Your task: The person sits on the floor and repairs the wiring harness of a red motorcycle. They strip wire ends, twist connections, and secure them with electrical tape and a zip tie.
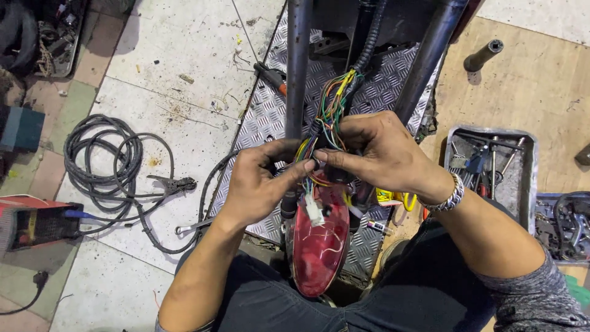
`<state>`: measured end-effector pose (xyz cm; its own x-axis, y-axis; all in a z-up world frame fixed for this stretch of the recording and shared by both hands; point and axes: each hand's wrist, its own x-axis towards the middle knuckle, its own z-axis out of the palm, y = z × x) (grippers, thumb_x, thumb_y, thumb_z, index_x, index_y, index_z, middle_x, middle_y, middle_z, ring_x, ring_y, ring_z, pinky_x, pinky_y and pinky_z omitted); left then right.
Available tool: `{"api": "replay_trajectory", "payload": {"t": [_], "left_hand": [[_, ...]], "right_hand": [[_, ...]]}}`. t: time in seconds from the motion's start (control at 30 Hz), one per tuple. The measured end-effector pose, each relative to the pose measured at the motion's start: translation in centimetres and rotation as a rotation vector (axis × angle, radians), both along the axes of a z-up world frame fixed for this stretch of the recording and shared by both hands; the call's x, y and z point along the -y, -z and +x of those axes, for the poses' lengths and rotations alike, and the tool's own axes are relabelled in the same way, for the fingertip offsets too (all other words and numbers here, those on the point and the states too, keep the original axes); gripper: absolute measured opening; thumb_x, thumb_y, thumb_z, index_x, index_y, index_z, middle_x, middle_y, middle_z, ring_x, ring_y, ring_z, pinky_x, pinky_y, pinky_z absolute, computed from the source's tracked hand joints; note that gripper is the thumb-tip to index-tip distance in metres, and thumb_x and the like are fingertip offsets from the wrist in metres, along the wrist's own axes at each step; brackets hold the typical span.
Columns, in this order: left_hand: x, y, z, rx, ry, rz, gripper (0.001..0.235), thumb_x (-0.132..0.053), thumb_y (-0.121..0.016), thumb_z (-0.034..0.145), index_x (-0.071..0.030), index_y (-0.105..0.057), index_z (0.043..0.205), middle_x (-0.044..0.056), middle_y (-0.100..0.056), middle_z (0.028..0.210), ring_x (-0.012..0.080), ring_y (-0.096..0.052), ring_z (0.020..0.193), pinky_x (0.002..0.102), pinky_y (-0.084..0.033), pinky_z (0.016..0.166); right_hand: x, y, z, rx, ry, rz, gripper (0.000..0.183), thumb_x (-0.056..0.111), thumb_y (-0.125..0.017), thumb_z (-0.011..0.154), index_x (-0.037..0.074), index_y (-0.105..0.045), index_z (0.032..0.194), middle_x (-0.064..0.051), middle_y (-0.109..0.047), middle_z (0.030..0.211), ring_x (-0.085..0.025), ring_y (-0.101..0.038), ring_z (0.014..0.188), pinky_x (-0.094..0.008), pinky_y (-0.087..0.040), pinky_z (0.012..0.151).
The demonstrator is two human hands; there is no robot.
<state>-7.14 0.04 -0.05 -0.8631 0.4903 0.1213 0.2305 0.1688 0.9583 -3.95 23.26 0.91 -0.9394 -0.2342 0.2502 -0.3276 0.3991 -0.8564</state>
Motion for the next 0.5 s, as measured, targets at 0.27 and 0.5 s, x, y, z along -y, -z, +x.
{"api": "replay_trajectory", "payload": {"t": [0.27,0.5], "left_hand": [[-0.4,0.5,0.1,-0.212,-0.056,-0.041,0.027,-0.019,-0.082,0.085,-0.001,-0.075,0.103,0.02,-0.077,0.08,0.0364,-0.077,0.077,0.043,-0.058,0.067],[-3.0,4.0,2.8,-1.252,-0.52,-0.505,0.028,-0.013,-0.062,0.094,0.007,-0.072,0.11,0.016,-0.069,0.079,0.0283,-0.067,0.063,0.043,-0.057,0.067]], "right_hand": [[1.4,0.1,0.0,-0.085,0.01,-0.17,0.039,0.008,-0.079,0.084,0.009,-0.051,0.058,-0.004,-0.038,0.05,-0.017,-0.042,0.046,-0.03,-0.036,0.048],[1.8,2.7,-0.5,-0.122,0.051,-0.208,0.037,0.007,-0.08,0.086,0.008,-0.056,0.058,-0.007,-0.045,0.048,-0.021,-0.046,0.043,-0.028,-0.037,0.046]]}}
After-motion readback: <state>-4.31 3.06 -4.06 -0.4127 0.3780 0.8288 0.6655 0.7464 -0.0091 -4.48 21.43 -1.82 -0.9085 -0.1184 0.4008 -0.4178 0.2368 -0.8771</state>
